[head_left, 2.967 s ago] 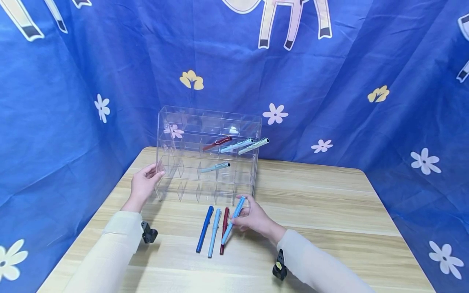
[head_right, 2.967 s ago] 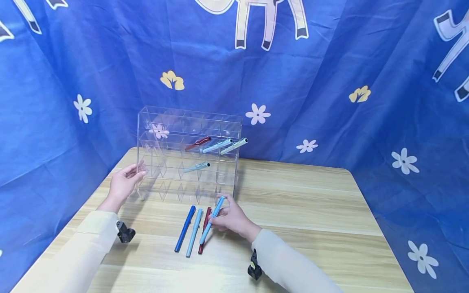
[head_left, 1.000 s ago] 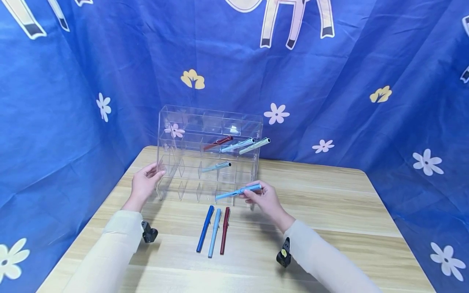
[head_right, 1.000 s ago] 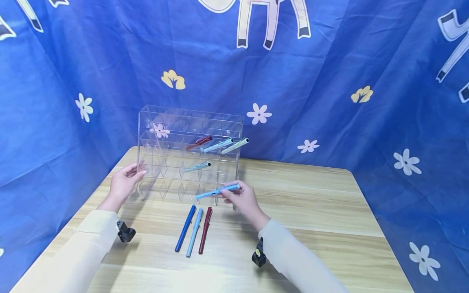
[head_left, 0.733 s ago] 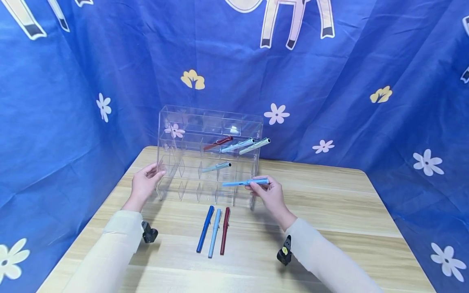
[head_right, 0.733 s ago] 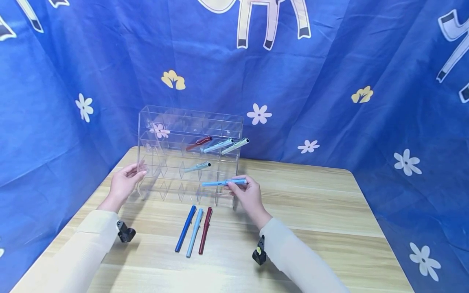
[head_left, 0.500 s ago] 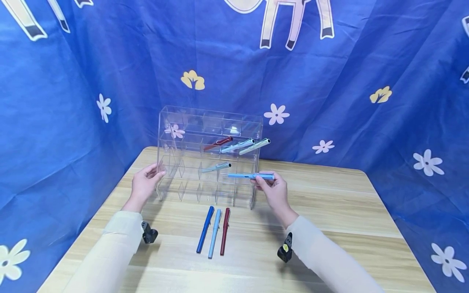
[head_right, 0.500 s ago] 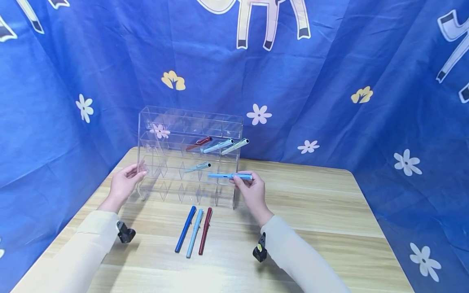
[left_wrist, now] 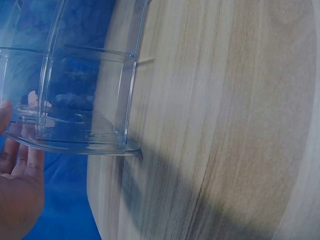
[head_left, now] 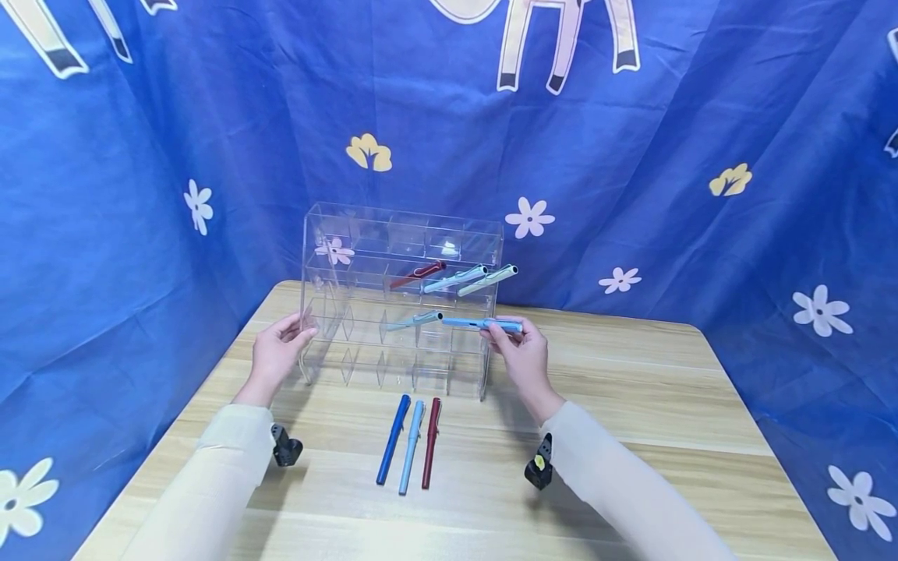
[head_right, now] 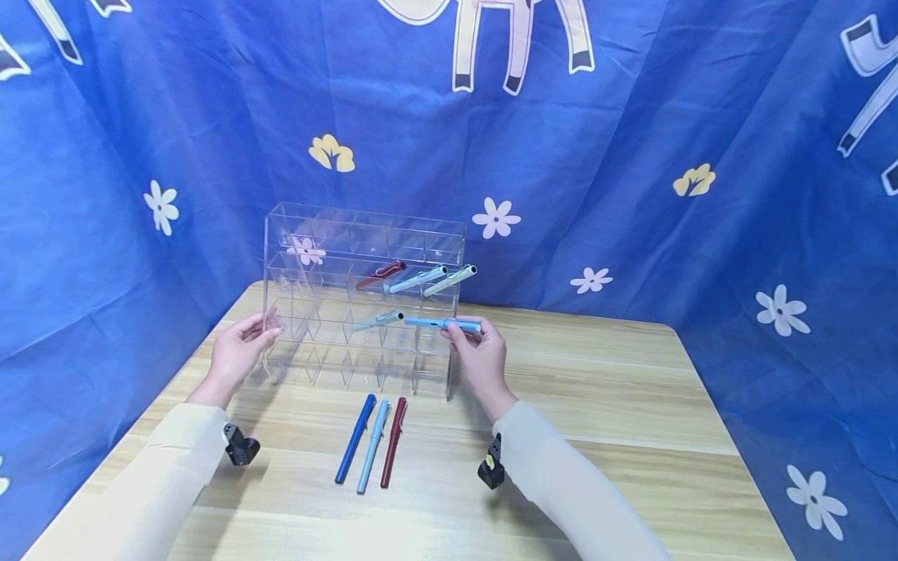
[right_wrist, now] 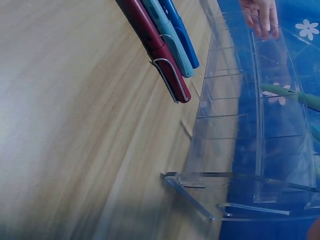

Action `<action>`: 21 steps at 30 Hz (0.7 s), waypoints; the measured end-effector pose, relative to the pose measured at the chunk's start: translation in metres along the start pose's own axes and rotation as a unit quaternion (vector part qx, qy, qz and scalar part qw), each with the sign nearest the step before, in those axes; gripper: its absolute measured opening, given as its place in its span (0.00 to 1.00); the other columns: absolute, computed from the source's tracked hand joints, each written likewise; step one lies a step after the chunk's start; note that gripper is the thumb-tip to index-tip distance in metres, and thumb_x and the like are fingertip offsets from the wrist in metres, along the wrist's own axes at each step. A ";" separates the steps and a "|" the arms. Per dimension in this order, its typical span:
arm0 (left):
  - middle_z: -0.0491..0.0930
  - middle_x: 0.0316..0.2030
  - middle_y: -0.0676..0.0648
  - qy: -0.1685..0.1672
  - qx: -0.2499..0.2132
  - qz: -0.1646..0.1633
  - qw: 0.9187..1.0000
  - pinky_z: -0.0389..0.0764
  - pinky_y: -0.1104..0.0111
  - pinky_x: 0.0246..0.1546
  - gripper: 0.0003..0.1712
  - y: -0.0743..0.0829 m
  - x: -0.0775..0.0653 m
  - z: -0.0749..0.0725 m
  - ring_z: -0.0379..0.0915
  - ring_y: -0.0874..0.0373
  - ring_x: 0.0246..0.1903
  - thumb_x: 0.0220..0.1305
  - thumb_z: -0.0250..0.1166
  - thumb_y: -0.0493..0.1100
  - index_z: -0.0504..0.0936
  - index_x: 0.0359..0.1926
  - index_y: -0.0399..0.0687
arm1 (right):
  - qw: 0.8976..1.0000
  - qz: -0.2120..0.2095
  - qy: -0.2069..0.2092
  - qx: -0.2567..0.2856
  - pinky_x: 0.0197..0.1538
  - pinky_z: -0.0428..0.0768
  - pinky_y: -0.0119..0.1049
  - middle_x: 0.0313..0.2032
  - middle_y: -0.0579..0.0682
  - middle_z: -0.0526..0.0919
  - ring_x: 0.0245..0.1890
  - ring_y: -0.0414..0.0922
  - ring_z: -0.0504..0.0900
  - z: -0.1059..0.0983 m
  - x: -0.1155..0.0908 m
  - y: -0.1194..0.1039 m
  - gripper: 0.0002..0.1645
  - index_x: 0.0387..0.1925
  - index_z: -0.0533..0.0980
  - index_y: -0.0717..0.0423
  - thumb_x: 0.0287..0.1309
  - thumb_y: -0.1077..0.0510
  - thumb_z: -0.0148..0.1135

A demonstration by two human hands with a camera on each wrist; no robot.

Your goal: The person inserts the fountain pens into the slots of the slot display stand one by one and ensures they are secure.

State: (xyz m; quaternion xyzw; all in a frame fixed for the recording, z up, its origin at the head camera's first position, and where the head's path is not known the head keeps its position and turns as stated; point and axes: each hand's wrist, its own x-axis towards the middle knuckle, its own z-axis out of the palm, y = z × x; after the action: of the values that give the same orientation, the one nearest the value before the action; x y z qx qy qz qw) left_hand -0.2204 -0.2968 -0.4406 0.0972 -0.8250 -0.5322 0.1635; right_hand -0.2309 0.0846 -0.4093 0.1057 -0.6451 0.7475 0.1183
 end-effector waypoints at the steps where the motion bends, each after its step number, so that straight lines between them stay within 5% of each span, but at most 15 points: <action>1: 0.73 0.55 0.31 0.000 0.000 -0.001 1.000 0.74 0.82 0.48 0.29 0.000 0.000 0.000 0.69 0.40 0.57 0.65 0.63 0.41 0.69 0.63 0.32 | 1.000 0.002 0.001 -0.006 0.43 0.83 0.47 0.39 0.67 0.82 0.33 0.42 0.85 0.001 0.001 0.000 0.14 0.44 0.73 0.74 0.59 0.68 0.62; 12: 0.73 0.55 0.31 -0.003 -0.003 0.002 1.000 0.74 0.83 0.47 0.29 -0.001 0.000 0.000 0.69 0.40 0.57 0.65 0.63 0.42 0.70 0.63 0.32 | 0.999 0.028 -0.019 -0.025 0.43 0.83 0.48 0.40 0.69 0.82 0.38 0.57 0.84 0.019 0.003 -0.011 0.15 0.45 0.73 0.75 0.58 0.70 0.62; 21: 0.74 0.54 0.31 0.000 -0.001 0.006 1.000 0.74 0.83 0.46 0.27 0.000 0.000 0.001 0.69 0.39 0.57 0.65 0.63 0.40 0.70 0.62 0.32 | 0.996 0.046 -0.005 -0.072 0.38 0.85 0.38 0.37 0.61 0.85 0.35 0.47 0.86 0.031 0.011 0.004 0.13 0.42 0.75 0.68 0.57 0.65 0.65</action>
State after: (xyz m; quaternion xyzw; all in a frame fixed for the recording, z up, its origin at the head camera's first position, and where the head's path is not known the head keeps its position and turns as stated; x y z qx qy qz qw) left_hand -0.2206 -0.2959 -0.4408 0.0923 -0.8249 -0.5322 0.1668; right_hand -0.2420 0.0536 -0.4052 0.0711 -0.7018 0.7034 0.0874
